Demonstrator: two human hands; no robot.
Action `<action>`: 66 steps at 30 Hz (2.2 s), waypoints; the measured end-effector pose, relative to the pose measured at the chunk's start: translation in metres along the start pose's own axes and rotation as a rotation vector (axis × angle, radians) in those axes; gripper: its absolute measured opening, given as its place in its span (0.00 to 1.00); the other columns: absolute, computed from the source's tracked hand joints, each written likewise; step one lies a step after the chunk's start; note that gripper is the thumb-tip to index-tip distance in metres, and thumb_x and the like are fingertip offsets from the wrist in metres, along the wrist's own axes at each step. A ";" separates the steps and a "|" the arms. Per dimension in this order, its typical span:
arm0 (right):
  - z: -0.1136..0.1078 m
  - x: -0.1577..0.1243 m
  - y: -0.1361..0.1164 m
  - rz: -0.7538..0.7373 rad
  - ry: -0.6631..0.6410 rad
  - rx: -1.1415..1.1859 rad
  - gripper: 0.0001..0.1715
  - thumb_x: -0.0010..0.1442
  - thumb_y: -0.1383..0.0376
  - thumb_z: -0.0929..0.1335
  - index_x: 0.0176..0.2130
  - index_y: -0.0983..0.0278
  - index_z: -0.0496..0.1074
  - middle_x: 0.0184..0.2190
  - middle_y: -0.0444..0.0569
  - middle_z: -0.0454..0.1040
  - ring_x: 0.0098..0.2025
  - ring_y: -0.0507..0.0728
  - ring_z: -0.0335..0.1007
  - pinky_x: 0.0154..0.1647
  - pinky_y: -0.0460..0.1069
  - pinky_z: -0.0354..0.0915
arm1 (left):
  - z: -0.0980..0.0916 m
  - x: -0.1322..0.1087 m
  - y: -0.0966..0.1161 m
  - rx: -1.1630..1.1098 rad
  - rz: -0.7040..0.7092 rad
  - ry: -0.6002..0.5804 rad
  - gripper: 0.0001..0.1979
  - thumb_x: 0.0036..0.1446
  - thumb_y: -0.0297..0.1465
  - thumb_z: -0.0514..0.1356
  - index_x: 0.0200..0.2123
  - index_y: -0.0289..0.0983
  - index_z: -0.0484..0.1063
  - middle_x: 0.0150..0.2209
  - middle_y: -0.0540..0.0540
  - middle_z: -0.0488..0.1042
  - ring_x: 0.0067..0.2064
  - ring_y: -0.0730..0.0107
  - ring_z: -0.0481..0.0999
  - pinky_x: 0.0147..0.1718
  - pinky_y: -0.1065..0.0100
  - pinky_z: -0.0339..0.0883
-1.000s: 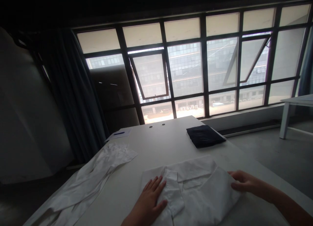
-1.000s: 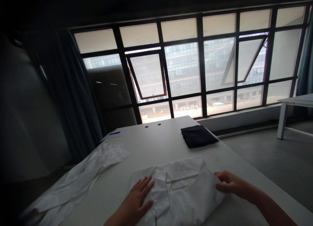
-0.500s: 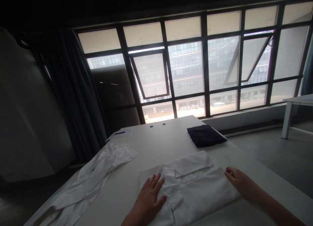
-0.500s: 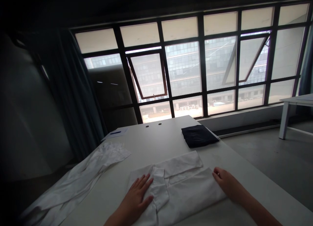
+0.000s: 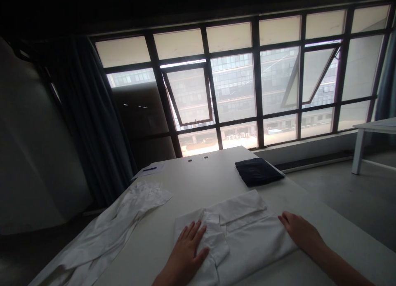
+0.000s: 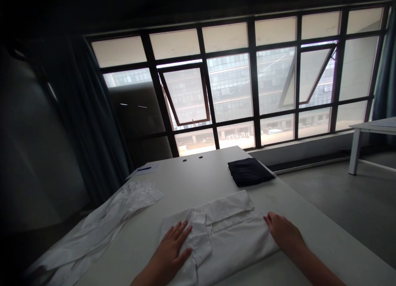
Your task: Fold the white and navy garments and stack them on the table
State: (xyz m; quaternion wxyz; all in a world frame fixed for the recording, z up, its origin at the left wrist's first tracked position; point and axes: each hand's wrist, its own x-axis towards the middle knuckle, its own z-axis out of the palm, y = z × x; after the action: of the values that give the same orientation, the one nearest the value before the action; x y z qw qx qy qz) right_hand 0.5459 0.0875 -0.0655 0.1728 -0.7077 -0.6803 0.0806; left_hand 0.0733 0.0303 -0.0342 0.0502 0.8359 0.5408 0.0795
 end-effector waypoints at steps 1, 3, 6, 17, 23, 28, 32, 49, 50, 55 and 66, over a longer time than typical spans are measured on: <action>0.001 0.000 0.000 -0.007 0.000 -0.013 0.22 0.70 0.54 0.56 0.35 0.59 0.71 0.36 0.56 0.81 0.40 0.63 0.78 0.35 0.52 0.61 | -0.002 0.000 0.002 -0.001 -0.007 -0.009 0.34 0.68 0.56 0.48 0.72 0.54 0.49 0.73 0.51 0.47 0.73 0.50 0.47 0.70 0.43 0.45; 0.002 0.001 -0.002 -0.015 0.005 -0.057 0.21 0.71 0.54 0.56 0.37 0.59 0.71 0.36 0.56 0.81 0.39 0.63 0.79 0.35 0.52 0.62 | -0.004 0.000 0.004 0.000 -0.019 -0.017 0.34 0.68 0.56 0.47 0.72 0.53 0.49 0.74 0.50 0.47 0.73 0.50 0.47 0.70 0.43 0.45; 0.004 0.000 -0.006 -0.021 0.030 -0.152 0.20 0.71 0.55 0.56 0.38 0.60 0.71 0.35 0.56 0.80 0.38 0.64 0.79 0.34 0.53 0.62 | -0.004 0.000 0.007 0.005 -0.031 -0.013 0.34 0.68 0.56 0.47 0.72 0.52 0.49 0.74 0.50 0.47 0.73 0.50 0.47 0.70 0.43 0.45; -0.017 -0.008 -0.026 -0.128 0.266 -0.048 0.19 0.69 0.56 0.58 0.32 0.60 0.69 0.33 0.55 0.77 0.36 0.62 0.75 0.40 0.55 0.65 | -0.024 -0.007 0.031 0.073 0.116 0.157 0.28 0.71 0.45 0.49 0.72 0.50 0.52 0.73 0.49 0.52 0.73 0.51 0.51 0.71 0.43 0.45; -0.021 -0.059 -0.108 -0.790 -0.077 0.260 0.13 0.66 0.58 0.65 0.46 0.57 0.76 0.51 0.53 0.77 0.54 0.64 0.72 0.57 0.59 0.65 | -0.006 0.003 0.066 -0.032 0.435 -0.029 0.36 0.68 0.52 0.52 0.73 0.50 0.45 0.73 0.48 0.49 0.72 0.48 0.54 0.68 0.48 0.54; -0.012 -0.064 -0.112 -0.833 -0.375 0.252 0.31 0.69 0.52 0.63 0.69 0.47 0.58 0.72 0.48 0.54 0.73 0.67 0.48 0.72 0.67 0.44 | 0.012 0.008 0.066 -0.043 0.402 -0.101 0.36 0.70 0.52 0.48 0.74 0.50 0.38 0.74 0.47 0.41 0.73 0.46 0.48 0.69 0.43 0.50; 0.004 -0.039 -0.075 -0.702 -0.302 0.142 0.32 0.72 0.48 0.58 0.71 0.45 0.51 0.74 0.47 0.46 0.75 0.69 0.38 0.72 0.72 0.35 | 0.011 0.006 0.062 -0.043 0.397 -0.103 0.36 0.69 0.52 0.50 0.73 0.54 0.39 0.73 0.49 0.41 0.72 0.45 0.48 0.69 0.42 0.50; 0.008 0.012 0.012 -0.243 -0.156 -0.012 0.34 0.68 0.46 0.57 0.68 0.49 0.60 0.72 0.48 0.52 0.74 0.65 0.43 0.71 0.68 0.39 | -0.001 -0.003 0.008 -0.078 -0.022 0.128 0.31 0.68 0.50 0.51 0.70 0.49 0.56 0.73 0.48 0.52 0.72 0.50 0.51 0.69 0.45 0.50; 0.005 0.012 0.010 -0.240 -0.154 -0.016 0.34 0.67 0.46 0.58 0.68 0.49 0.61 0.72 0.49 0.53 0.74 0.65 0.44 0.71 0.68 0.40 | -0.001 -0.003 0.004 -0.038 -0.023 0.079 0.33 0.68 0.51 0.51 0.72 0.50 0.52 0.73 0.48 0.48 0.73 0.49 0.48 0.70 0.42 0.46; -0.014 0.012 0.002 -0.225 -0.115 0.051 0.29 0.68 0.48 0.58 0.47 0.57 0.81 0.61 0.55 0.73 0.63 0.67 0.66 0.63 0.62 0.58 | -0.001 -0.005 0.004 -0.017 0.035 -0.055 0.36 0.69 0.53 0.49 0.73 0.52 0.40 0.74 0.49 0.38 0.74 0.48 0.41 0.70 0.39 0.40; 0.002 0.020 0.001 -0.017 0.128 0.007 0.27 0.64 0.46 0.59 0.40 0.59 0.78 0.45 0.56 0.77 0.48 0.67 0.72 0.46 0.59 0.64 | -0.006 -0.012 0.018 -0.006 0.084 -0.149 0.37 0.68 0.55 0.47 0.73 0.53 0.38 0.75 0.50 0.34 0.74 0.47 0.38 0.70 0.39 0.38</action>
State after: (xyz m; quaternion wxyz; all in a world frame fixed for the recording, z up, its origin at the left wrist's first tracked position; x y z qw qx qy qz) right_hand 0.5478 0.1073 -0.0652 0.2191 -0.7050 -0.6735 0.0362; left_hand 0.0836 0.0116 -0.0258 0.0893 0.8613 0.4997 0.0207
